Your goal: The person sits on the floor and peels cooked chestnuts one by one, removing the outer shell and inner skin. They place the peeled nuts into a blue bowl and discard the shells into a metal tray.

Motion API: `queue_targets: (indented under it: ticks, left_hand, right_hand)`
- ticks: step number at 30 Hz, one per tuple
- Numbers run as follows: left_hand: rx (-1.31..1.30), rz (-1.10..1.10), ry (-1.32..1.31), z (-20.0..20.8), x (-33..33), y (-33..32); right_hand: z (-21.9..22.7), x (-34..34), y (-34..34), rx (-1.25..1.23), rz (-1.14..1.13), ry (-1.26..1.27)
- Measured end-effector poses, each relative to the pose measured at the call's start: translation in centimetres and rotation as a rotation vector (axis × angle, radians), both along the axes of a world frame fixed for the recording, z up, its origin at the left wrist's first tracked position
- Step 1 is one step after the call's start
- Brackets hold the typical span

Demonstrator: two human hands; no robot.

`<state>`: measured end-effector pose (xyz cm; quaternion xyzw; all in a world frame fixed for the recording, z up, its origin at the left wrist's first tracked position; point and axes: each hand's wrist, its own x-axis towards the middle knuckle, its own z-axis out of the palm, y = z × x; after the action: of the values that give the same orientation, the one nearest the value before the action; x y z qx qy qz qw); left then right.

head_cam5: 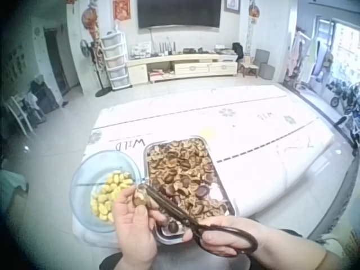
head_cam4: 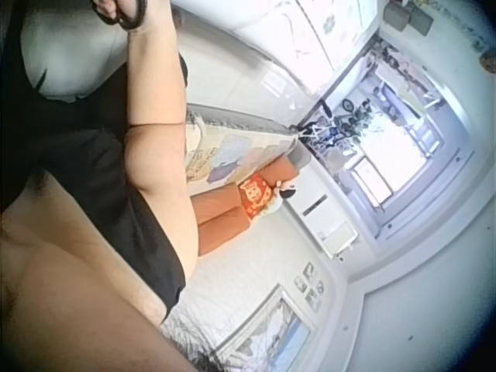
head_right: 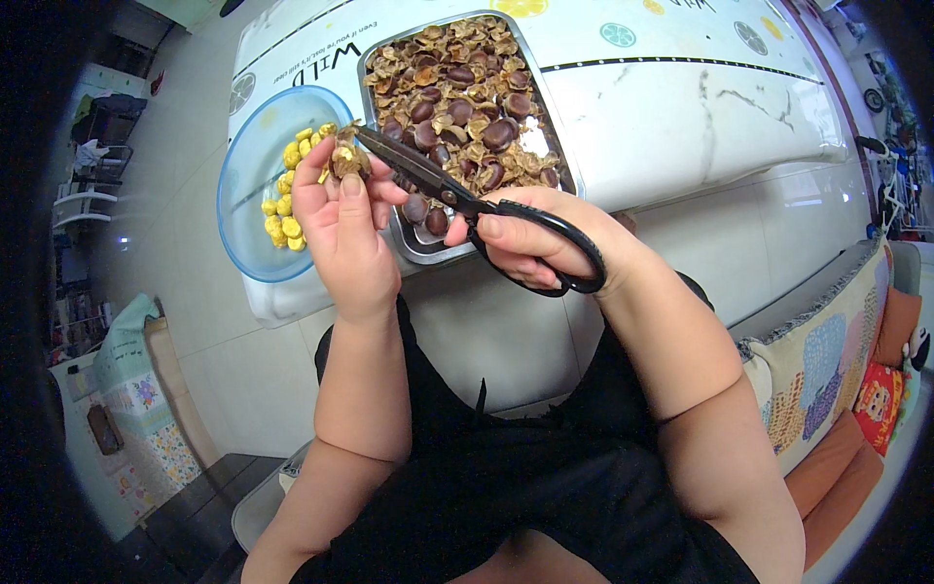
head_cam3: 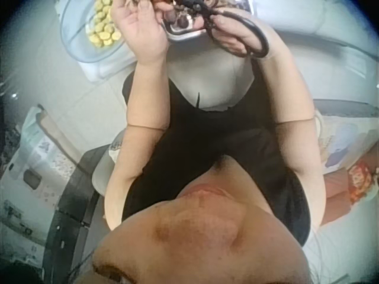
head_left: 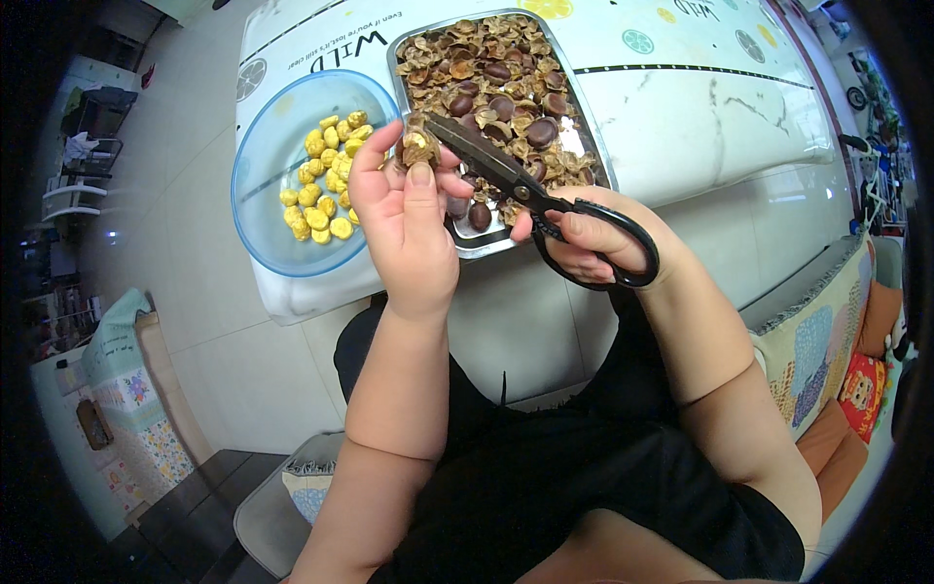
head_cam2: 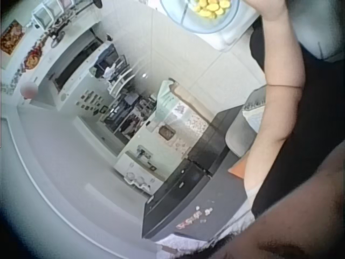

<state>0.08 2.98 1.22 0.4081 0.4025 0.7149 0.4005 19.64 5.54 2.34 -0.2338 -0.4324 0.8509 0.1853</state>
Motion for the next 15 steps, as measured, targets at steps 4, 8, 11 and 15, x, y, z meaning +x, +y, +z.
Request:
queue_targets:
  ticks: [4, 8, 11, 15]
  left_hand:
    - [0.013, 0.037, 0.098, -0.7, -0.1, 0.0]
    - [-0.105, -0.034, -0.033, -0.2, -0.2, -0.1]
    - [-0.148, -0.165, -0.275, -0.3, -1.1, 0.0]
    - [-0.186, -0.172, -0.387, -0.1, -1.0, 0.1]
  right_hand:
    - [0.2, 0.2, 0.4, 0.095, -0.074, -0.099]
    - [0.4, 0.5, 0.9, 0.244, -0.168, -0.363]
    - [0.1, 1.8, 1.7, 0.329, -0.120, -0.389]
    - [-0.1, 2.9, 2.5, 0.365, -0.075, -0.401]
